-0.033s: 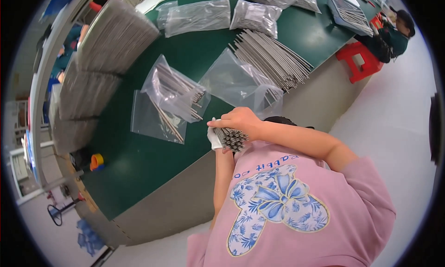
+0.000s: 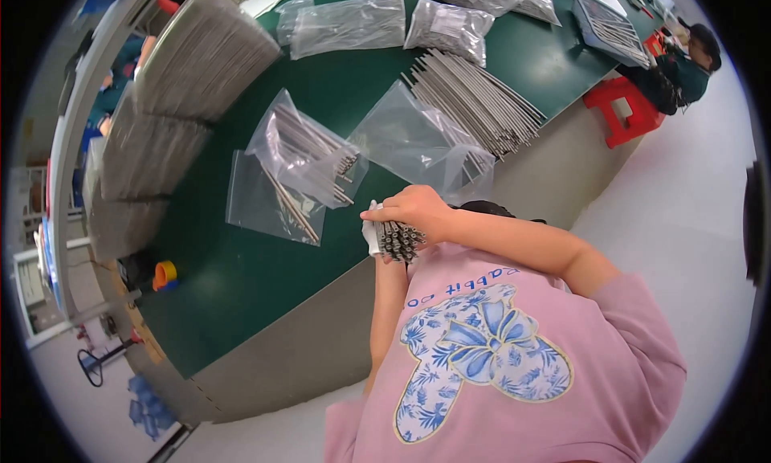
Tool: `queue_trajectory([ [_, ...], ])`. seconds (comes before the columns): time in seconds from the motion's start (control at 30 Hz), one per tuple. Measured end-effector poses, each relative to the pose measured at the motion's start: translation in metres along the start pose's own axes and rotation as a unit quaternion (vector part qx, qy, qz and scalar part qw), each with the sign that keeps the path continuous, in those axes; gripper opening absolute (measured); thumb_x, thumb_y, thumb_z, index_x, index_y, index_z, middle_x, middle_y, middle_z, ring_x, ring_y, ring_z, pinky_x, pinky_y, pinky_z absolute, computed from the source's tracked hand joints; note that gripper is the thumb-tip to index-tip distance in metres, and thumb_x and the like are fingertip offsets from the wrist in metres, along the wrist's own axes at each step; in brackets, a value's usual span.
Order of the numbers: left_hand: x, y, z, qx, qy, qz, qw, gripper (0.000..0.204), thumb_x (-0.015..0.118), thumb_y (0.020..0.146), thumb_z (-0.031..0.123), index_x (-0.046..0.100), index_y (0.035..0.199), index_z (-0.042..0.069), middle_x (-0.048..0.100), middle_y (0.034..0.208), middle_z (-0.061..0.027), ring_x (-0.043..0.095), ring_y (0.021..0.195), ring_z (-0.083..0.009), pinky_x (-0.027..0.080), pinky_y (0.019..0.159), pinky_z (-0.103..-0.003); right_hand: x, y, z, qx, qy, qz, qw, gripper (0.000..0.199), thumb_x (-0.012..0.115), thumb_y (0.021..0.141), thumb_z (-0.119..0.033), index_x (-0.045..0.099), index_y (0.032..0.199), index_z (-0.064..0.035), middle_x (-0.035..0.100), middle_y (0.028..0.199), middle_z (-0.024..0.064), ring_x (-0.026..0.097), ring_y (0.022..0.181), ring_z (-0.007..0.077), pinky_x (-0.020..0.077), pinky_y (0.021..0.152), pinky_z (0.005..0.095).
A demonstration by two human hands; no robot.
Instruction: Organizing and counting thin metal rods on a workbench.
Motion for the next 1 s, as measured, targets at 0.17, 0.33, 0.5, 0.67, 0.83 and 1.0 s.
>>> queue_trajectory([
  [0.17, 0.012, -0.002, 0.004, 0.005, 0.179, -0.077, 0.981, 0.018, 0.048, 0.087, 0.012, 0.051, 0.070, 0.008, 0.055, 0.068, -0.0015, 0.052, 0.061, -0.0146, 0.043, 0.058, -0.029, 0.019, 0.018, -0.008, -0.012, 0.031, 0.001, 0.999, 0.071, 0.079, 0.040, -0.017, 0.060, 0.109, -0.0193, 0.062, 0.088, 0.0008, 0.060, 0.080, 0.0247, 0.0458, 0.068, 0.0341],
  [0.33, 0.031, -0.008, 0.008, 0.008, 0.372, -0.150, 0.916, 0.017, 0.045, 0.089, 0.012, 0.055, 0.077, 0.006, 0.058, 0.075, -0.0036, 0.055, 0.065, -0.0151, 0.045, 0.060, -0.030, 0.024, 0.028, -0.007, -0.010, 0.076, 0.056, 0.995, 0.053, 0.078, 0.044, -0.018, 0.063, 0.095, -0.0161, 0.064, 0.085, 0.0023, 0.061, 0.076, 0.0255, 0.0463, 0.066, 0.0350],
  [0.5, 0.037, -0.020, 0.010, -0.149, 0.296, -0.015, 0.943, 0.018, 0.039, 0.092, 0.012, 0.055, 0.097, 0.004, 0.060, 0.092, -0.0078, 0.058, 0.077, -0.0170, 0.049, 0.067, -0.030, 0.012, 0.028, 0.003, 0.050, 0.055, 0.068, 0.995, 0.040, 0.075, 0.051, -0.023, 0.063, 0.087, -0.0131, 0.064, 0.082, 0.0040, 0.061, 0.076, 0.0261, 0.0482, 0.065, 0.0348],
  [0.67, 0.039, -0.026, 0.032, -0.033, 0.231, 0.113, 0.966, 0.029, 0.041, 0.093, 0.016, 0.047, 0.115, -0.002, 0.055, 0.106, -0.0200, 0.057, 0.096, -0.0267, 0.047, 0.087, -0.035, 0.010, 0.017, 0.011, 0.055, 0.103, 0.099, 0.988, 0.042, 0.076, 0.049, -0.020, 0.063, 0.088, -0.0133, 0.064, 0.083, 0.0040, 0.061, 0.076, 0.0265, 0.0479, 0.064, 0.0345],
  [0.83, 0.122, -0.078, 0.051, 0.174, 0.386, -0.242, 0.873, 0.037, 0.048, 0.091, 0.017, 0.045, 0.122, -0.003, 0.050, 0.122, -0.0166, 0.046, 0.116, -0.0233, 0.036, 0.099, -0.033, 0.007, 0.001, 0.022, 0.055, 0.093, 0.165, 0.980, 0.040, 0.076, 0.048, -0.018, 0.063, 0.086, -0.0134, 0.063, 0.081, 0.0044, 0.061, 0.073, 0.0261, 0.0479, 0.062, 0.0348],
  [1.0, 0.143, -0.104, 0.045, 0.071, 0.193, -0.305, 0.930, 0.075, 0.068, 0.074, 0.019, 0.030, 0.135, -0.001, 0.033, 0.138, -0.0174, 0.030, 0.129, -0.0244, 0.024, 0.106, -0.038, -0.003, -0.003, 0.037, 0.141, 0.066, 0.188, 0.970, 0.031, 0.073, 0.058, -0.030, 0.061, 0.081, -0.0130, 0.063, 0.077, 0.0054, 0.061, 0.071, 0.0267, 0.0495, 0.062, 0.0348],
])
Point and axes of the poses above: each hand's wrist, its own y-axis towards the middle knuckle, its own x-axis out of the palm, z = x × y, the point moved 10 cm from there along y, towards the middle knuckle
